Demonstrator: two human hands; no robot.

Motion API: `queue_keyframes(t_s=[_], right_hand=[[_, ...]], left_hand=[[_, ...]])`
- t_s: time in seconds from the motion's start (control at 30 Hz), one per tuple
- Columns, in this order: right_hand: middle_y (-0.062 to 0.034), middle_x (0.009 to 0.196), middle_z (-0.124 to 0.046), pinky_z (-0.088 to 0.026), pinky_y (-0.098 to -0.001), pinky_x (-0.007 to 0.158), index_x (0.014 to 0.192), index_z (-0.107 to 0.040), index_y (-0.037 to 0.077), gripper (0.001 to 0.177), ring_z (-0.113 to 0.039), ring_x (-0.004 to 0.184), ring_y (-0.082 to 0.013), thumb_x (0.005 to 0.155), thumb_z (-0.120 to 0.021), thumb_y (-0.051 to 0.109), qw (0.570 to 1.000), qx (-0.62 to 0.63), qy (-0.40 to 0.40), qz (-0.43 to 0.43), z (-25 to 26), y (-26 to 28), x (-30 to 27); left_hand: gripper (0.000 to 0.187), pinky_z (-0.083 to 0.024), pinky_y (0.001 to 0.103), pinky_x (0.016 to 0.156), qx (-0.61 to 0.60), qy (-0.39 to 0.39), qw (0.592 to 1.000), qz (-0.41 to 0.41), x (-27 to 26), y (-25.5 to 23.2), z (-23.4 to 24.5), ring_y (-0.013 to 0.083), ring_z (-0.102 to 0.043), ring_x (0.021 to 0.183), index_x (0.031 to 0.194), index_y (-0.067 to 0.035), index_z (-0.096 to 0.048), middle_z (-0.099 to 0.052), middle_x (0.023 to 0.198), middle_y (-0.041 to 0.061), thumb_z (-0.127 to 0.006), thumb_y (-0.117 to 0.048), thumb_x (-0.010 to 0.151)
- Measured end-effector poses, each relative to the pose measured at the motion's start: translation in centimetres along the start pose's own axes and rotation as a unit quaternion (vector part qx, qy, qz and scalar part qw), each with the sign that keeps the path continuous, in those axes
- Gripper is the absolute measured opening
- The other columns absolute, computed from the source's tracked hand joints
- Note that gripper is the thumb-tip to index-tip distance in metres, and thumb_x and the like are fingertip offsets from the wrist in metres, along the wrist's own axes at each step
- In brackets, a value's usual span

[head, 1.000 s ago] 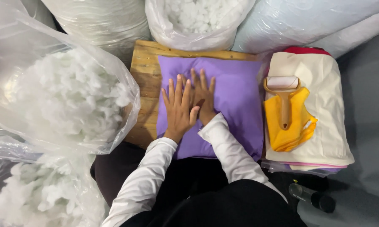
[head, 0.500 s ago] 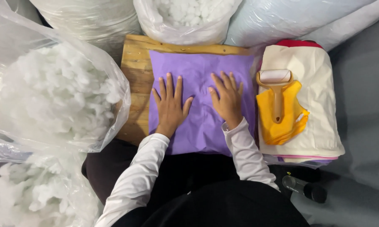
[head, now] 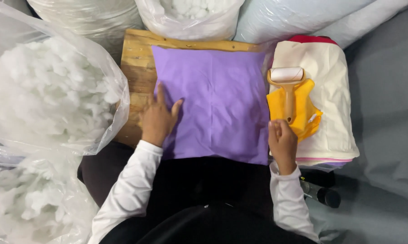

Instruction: Stuffing a purple pillowcase with white fiberfill material taken from large storage bags.

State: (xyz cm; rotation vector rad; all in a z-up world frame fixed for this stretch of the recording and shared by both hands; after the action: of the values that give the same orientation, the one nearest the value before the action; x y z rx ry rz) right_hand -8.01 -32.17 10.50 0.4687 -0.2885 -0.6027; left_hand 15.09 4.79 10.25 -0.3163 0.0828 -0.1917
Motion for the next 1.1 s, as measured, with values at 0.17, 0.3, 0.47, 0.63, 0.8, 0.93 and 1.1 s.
queue_keyframes(t_s=[0.17,0.3,0.47,0.63,0.8,0.93,1.1], right_hand=[[-0.0042,0.094,-0.075,-0.058,-0.0476,0.083,0.117,-0.069,0.025,0.059,-0.075,0.096,-0.0303,0.091,-0.06,0.077,0.979,-0.119,0.114,-0.116,-2.8,-4.0,-5.2],[-0.0081,0.078,-0.07,-0.059,-0.0467,0.072,0.088,-0.07,0.012,0.052,-0.073,0.082,-0.0332,0.082,-0.074,0.063,0.974,-0.16,0.159,-0.032,-7.4,-3.9,-4.7],[-0.0111,0.07,-0.065,-0.052,-0.0412,0.063,0.082,-0.065,0.01,0.042,-0.067,0.07,-0.032,0.09,-0.074,0.05,0.968,0.164,0.187,-0.042,-2.1,3.5,-1.1],[-0.0007,0.1,-0.074,-0.06,-0.0332,0.082,0.11,-0.069,0.017,0.035,-0.073,0.089,-0.0153,0.099,-0.067,0.051,0.761,0.602,0.058,-0.235,8.6,8.2,3.2],[-0.005,0.106,-0.077,-0.063,-0.034,0.095,0.109,-0.074,0.008,0.04,-0.076,0.103,-0.0171,0.087,-0.073,0.042,0.697,0.692,-0.085,-0.167,15.7,7.4,7.9],[-0.0067,0.1,-0.069,-0.062,-0.0351,0.103,0.098,-0.065,0.01,0.032,-0.07,0.108,-0.0195,0.088,-0.079,0.037,0.635,0.769,0.029,-0.065,17.7,14.6,11.2],[-0.0145,0.12,-0.073,-0.056,-0.0406,0.108,0.134,-0.064,0.003,0.066,-0.071,0.112,-0.028,0.084,-0.075,0.045,0.601,0.788,0.138,0.009,16.5,26.3,7.2]], left_hand=[[0.128,-0.058,0.055,0.089,0.001,0.226,0.974,0.005,-4.0,4.7,-3.6,0.0438,-0.069,0.115,0.165,-0.008,0.002,-0.067,0.127,0.031,-0.068,-0.074,0.08],[0.147,-0.056,0.057,0.099,-0.041,0.259,0.963,-0.06,-5.4,3.1,-6.8,0.0454,-0.066,0.119,0.162,-0.013,0.022,-0.063,0.131,0.032,-0.093,-0.028,0.072],[0.107,-0.058,0.048,0.083,-0.34,0.183,0.917,-0.1,-3.7,1.2,0.2,0.0381,-0.067,0.103,0.165,-0.02,-0.009,-0.063,0.119,0.023,-0.077,-0.008,0.084],[0.086,-0.063,0.023,0.054,-0.663,0.066,0.741,-0.085,-4.0,0.5,12.7,0.0171,-0.072,0.071,0.167,-0.02,-0.02,-0.063,0.108,0.01,-0.063,0.002,0.097],[0.088,-0.057,0.022,0.087,-0.602,-0.075,0.778,-0.162,-5.6,-2.4,22.6,0.0091,-0.055,0.129,0.166,-0.017,-0.016,-0.053,0.15,0.023,-0.071,-0.001,0.099],[0.064,-0.036,0.01,0.041,-0.533,0.063,0.783,-0.314,-7.1,-8.3,20.6,-0.0043,-0.034,0.049,0.151,-0.013,-0.046,-0.062,0.141,0.008,-0.071,0.004,0.094],[0.045,-0.042,0.047,0.118,-0.401,0.185,0.749,-0.494,-12.4,-14.5,9.9,0.0372,-0.051,0.142,0.139,-0.011,-0.06,-0.052,0.149,0.021,-0.068,-0.008,0.095]])
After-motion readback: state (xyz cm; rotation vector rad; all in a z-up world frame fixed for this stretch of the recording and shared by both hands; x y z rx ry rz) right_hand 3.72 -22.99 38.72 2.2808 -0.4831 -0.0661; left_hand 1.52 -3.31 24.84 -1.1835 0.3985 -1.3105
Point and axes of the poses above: each hand's wrist, its own x-axis towards the middle knuckle, its own z-axis out of the back of the hand, y = z × x, the point moved 9 cm from there along x, towards the middle knuckle
